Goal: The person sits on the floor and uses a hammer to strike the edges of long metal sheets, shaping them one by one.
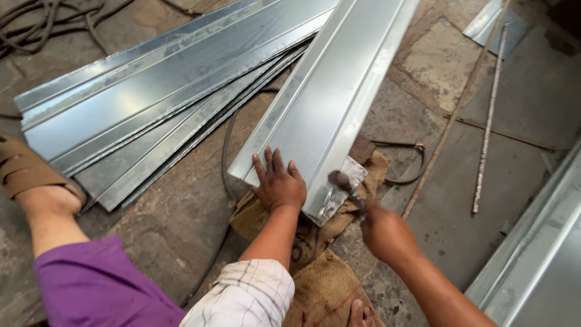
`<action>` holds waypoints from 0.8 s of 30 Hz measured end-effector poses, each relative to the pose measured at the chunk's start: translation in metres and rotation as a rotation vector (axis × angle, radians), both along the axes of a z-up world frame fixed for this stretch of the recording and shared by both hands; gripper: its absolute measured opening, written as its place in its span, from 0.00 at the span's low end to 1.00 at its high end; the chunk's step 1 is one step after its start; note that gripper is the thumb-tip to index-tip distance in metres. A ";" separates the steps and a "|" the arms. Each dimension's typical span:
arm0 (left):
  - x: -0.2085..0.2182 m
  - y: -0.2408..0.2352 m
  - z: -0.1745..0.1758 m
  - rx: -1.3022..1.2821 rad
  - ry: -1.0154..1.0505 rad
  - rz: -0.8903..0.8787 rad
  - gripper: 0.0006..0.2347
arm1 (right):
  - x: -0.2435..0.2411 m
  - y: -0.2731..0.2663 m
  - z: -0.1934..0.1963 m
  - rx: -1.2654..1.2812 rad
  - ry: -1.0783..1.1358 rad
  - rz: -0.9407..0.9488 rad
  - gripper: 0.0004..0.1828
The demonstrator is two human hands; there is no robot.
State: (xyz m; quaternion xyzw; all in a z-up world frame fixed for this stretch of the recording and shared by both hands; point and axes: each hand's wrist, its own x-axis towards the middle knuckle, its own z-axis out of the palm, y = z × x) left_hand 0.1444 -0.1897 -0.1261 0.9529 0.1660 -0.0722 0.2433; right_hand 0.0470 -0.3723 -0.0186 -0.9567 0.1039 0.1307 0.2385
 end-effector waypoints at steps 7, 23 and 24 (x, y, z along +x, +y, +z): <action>0.000 0.000 0.001 0.004 0.053 0.009 0.25 | -0.006 -0.040 0.061 0.179 -0.662 -0.025 0.06; 0.001 -0.001 0.001 0.000 0.063 0.001 0.25 | 0.007 -0.030 0.068 0.074 -0.576 0.026 0.09; 0.001 -0.001 0.000 0.009 0.063 -0.006 0.25 | 0.002 -0.030 0.073 0.269 -0.816 0.083 0.07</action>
